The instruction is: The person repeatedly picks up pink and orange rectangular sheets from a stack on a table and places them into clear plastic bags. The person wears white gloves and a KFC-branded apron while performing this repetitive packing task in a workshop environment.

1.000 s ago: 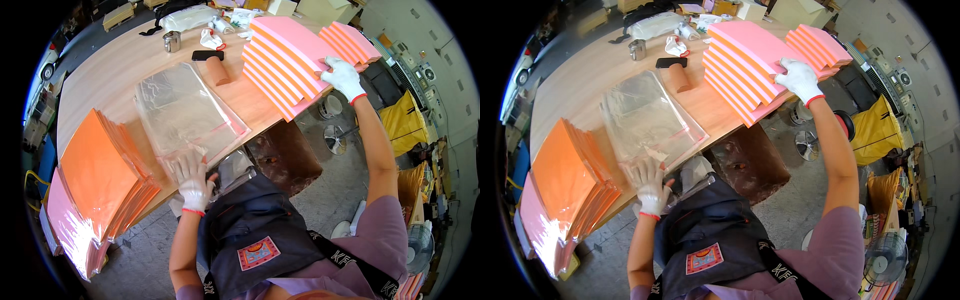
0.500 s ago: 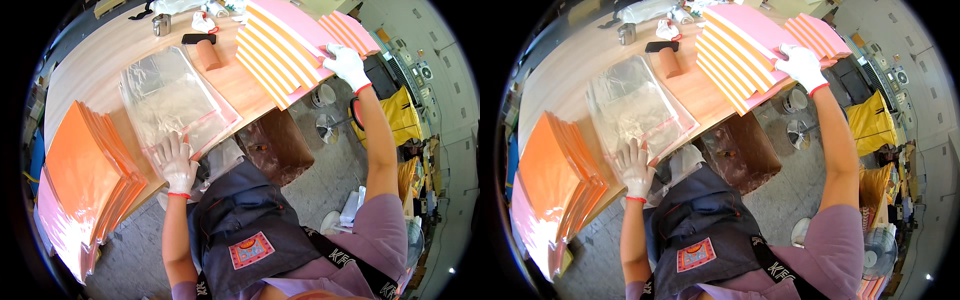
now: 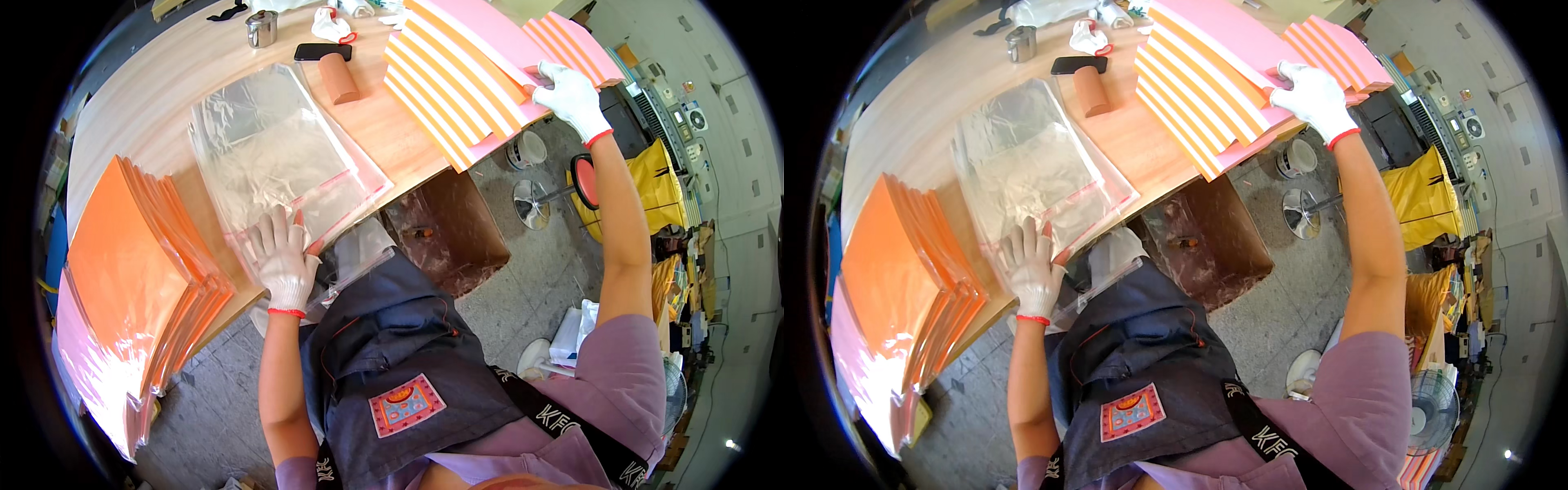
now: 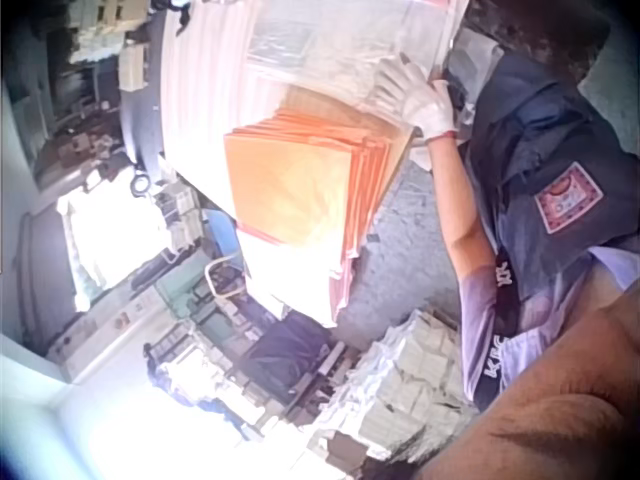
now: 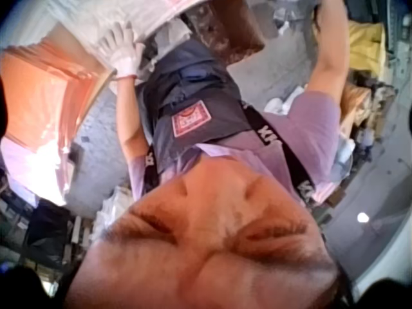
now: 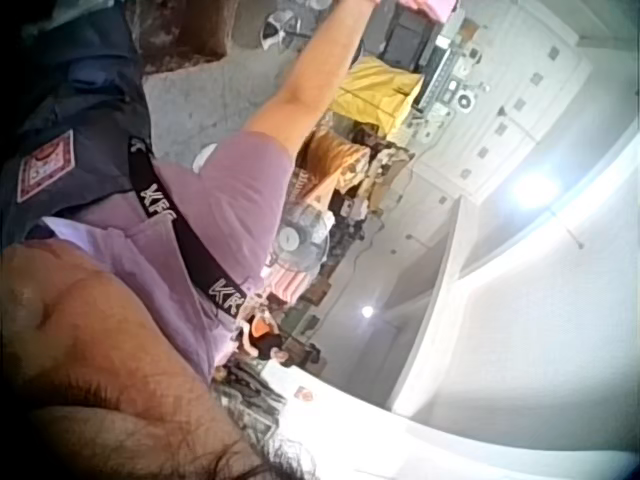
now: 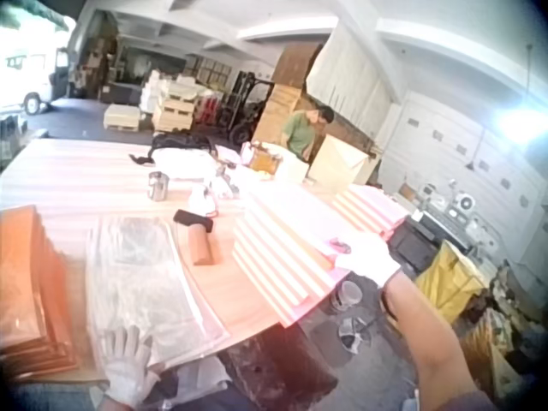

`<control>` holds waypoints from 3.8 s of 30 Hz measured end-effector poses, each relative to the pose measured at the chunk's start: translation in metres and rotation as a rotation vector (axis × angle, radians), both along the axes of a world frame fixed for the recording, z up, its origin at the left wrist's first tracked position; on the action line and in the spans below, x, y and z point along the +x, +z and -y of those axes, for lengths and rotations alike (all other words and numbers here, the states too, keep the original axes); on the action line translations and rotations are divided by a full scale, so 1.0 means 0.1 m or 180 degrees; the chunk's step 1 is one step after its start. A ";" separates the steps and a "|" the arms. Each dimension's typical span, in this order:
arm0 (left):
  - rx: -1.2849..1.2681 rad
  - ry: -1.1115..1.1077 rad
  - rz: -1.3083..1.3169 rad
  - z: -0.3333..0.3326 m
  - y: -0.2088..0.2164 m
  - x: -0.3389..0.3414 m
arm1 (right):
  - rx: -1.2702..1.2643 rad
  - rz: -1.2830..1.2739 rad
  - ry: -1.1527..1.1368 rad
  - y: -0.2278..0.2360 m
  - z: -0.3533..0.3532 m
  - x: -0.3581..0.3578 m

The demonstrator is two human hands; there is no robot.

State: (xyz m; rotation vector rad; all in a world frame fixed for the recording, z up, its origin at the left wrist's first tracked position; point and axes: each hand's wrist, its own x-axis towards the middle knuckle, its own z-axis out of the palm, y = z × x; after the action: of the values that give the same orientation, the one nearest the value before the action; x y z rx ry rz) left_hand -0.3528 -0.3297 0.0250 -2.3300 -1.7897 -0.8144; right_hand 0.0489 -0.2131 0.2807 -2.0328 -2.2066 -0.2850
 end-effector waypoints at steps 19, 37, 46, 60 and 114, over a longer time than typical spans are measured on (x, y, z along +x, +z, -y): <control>-0.0083 0.0109 -0.0121 0.00 -0.05 -0.03 | 0.0179 0.0162 0.0402 -0.02 -0.07 0.13; -0.0067 0.0016 -0.0608 -0.57 0.85 0.34 | -0.0084 0.0498 0.0773 0.14 -0.14 0.18; 0.0279 -0.0792 -0.0306 -0.75 1.05 1.04 | 0.0142 0.0180 0.1192 0.12 -0.16 0.28; 0.1364 -0.1848 0.0508 -1.80 1.96 2.70 | -0.0116 0.0552 0.0775 0.19 -0.12 0.15; -0.1529 0.0673 0.0135 -0.75 0.31 -0.30 | -0.2440 -0.6860 0.0133 -1.84 1.48 -0.67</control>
State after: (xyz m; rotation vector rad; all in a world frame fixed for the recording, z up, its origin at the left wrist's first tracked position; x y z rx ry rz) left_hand -0.3824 -0.2547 0.0556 -2.3225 -2.4212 -0.4418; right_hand -0.0183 -0.3611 0.0966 -0.9075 -0.7117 1.8847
